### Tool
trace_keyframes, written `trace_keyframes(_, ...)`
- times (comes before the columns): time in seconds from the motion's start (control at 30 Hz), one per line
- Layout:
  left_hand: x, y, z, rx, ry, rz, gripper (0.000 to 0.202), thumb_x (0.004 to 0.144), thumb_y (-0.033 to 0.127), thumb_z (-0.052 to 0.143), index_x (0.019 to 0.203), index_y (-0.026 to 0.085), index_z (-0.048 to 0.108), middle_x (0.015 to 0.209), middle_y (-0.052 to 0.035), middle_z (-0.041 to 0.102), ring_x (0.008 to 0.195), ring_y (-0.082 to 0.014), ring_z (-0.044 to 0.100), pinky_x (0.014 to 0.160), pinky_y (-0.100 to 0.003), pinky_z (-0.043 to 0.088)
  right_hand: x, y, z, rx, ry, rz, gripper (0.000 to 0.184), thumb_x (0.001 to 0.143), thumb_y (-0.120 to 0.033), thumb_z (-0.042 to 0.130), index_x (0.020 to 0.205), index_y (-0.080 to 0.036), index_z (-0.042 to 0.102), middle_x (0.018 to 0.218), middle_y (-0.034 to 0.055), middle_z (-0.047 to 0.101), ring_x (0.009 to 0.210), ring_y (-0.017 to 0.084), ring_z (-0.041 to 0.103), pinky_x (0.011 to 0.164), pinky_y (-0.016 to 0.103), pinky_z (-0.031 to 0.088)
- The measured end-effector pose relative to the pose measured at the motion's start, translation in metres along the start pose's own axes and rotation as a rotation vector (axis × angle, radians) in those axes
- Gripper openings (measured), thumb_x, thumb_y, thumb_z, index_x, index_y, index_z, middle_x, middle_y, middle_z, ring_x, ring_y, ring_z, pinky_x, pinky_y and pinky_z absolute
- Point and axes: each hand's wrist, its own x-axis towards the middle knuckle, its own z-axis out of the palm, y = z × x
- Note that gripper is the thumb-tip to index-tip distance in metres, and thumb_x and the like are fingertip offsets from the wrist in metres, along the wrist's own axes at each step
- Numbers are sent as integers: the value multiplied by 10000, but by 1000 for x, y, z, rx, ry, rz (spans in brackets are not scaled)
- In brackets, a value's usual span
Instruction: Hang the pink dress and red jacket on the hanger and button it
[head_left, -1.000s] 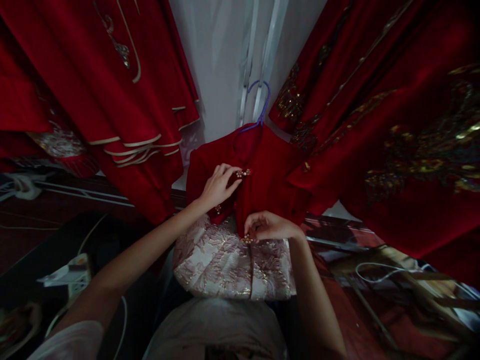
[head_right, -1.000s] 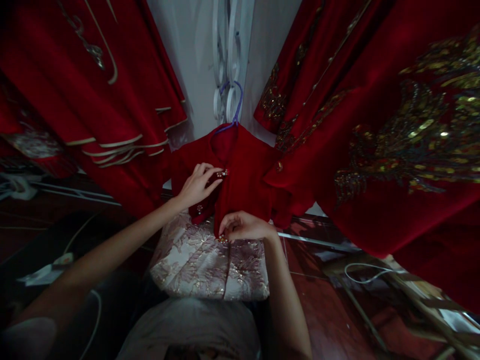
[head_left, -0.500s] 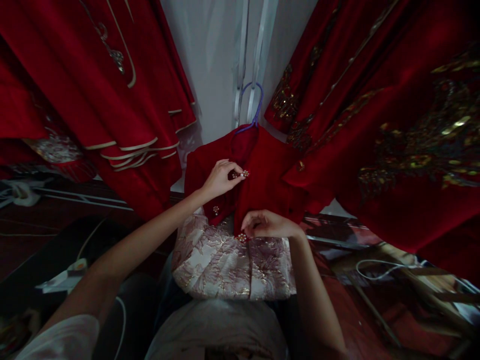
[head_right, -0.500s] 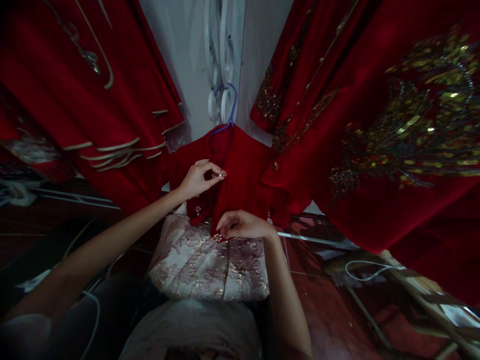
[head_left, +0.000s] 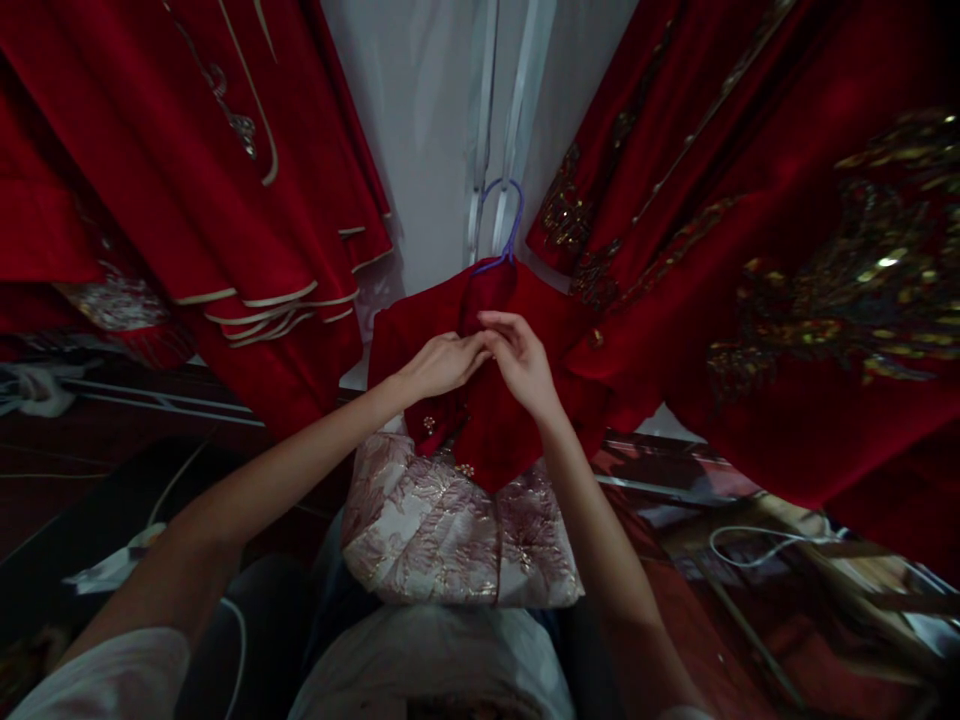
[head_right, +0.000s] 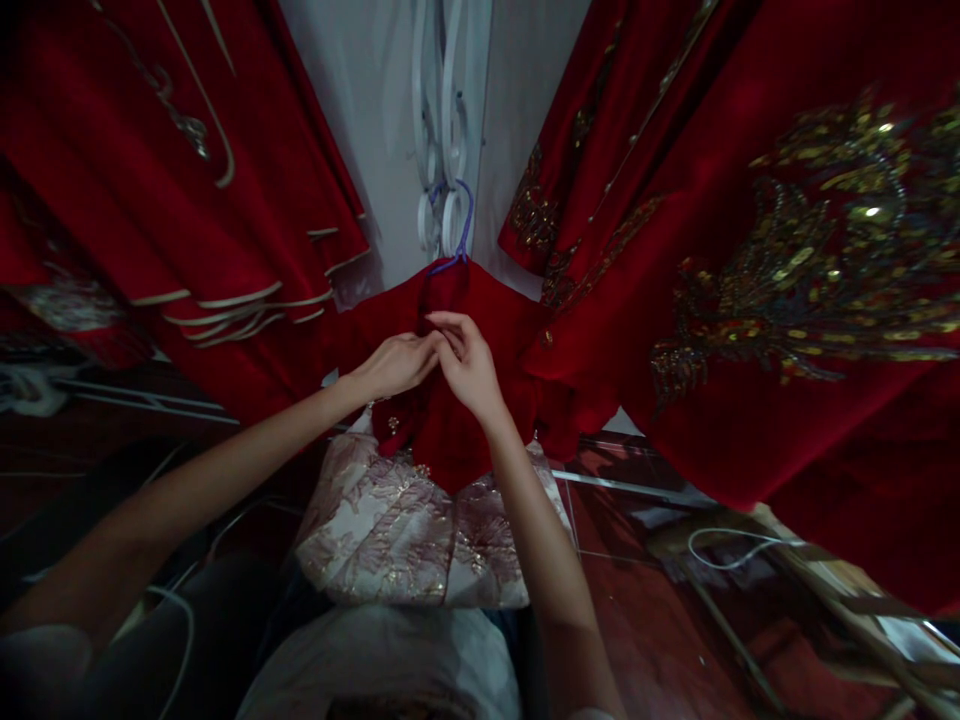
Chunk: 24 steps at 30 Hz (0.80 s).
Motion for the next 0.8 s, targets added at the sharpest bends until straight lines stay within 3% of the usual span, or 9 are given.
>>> trace_keyframes(0.07, -3, 0, -2, 206, -57, -1, 191, 792, 322, 616, 873, 151, 640, 805, -133, 666, 925, -305, 634, 994, -426, 371, 13, 6, 17, 1, -59, 8, 477, 928, -510, 369, 1277, -196, 457, 1337, 111, 496, 1287, 194, 438, 1105, 387, 335)
trace_keyframes(0.17, -9, -1, -13, 575, -104, -74, 186, 822, 202, 513, 885, 93, 650, 828, -207, 667, 899, -342, 641, 871, -433, 419, 11, 20, 28, -218, 48, 154, 710, 871, -616, 414, 1356, -98, 372, 1379, 208, 425, 1364, 297, 323, 1127, 480, 260)
trace_keyframes(0.27, -10, 0, -36, 872, -60, -180, 251, 833, 121, 413, 818, 45, 652, 825, -258, 664, 885, -358, 640, 793, -437, 410, -3, 27, 16, -502, 220, 231, 806, 849, -618, 446, 1348, 5, 333, 1291, 319, 435, 1305, 407, 355, 1056, 579, 279)
trace_keyframes(0.37, 1, 1, -64, 1015, 29, -240, 308, 840, 72, 340, 899, -1, 634, 886, -276, 661, 916, -343, 630, 807, -434, 382, -8, 22, -13, -768, 308, 225, 719, 886, -572, 392, 1297, 18, 361, 1207, 321, 472, 1212, 403, 432, 990, 563, 338)
trace_keyframes(0.47, 20, -3, -83, 1062, 79, -249, 327, 852, 92, 348, 1024, -12, 606, 947, -259, 660, 994, -318, 604, 862, -419, 352, 4, 17, -46, -954, 303, 232, 637, 904, -560, 352, 1184, 4, 449, 1121, 299, 522, 1124, 385, 484, 941, 536, 370)
trace_keyframes(0.53, 31, -9, -87, 1037, 86, -211, 303, 850, 136, 387, 998, 31, 629, 909, -213, 672, 1036, -309, 581, 885, -410, 334, 15, 19, -65, -1046, 300, 245, 616, 910, -559, 331, 1113, -1, 497, 1072, 295, 547, 1085, 384, 499, 931, 538, 362)
trace_keyframes(0.63, 39, -22, -81, 898, 69, -152, 195, 795, 158, 478, 790, 101, 664, 741, -146, 660, 1050, -317, 563, 889, -409, 312, 30, 26, -90, -1173, 285, 262, 637, 908, -565, 335, 1058, 17, 546, 1054, 307, 566, 1077, 383, 504, 964, 535, 325)
trace_keyframes(0.8, 33, -38, -70, 782, 31, -105, 172, 694, 117, 527, 532, 131, 584, 575, -130, 599, 991, -325, 570, 869, -415, 302, 39, 25, -119, -1373, 220, 246, 714, 910, -611, 281, 1000, 17, 610, 1037, 314, 598, 1052, 371, 530, 915, 494, 367)
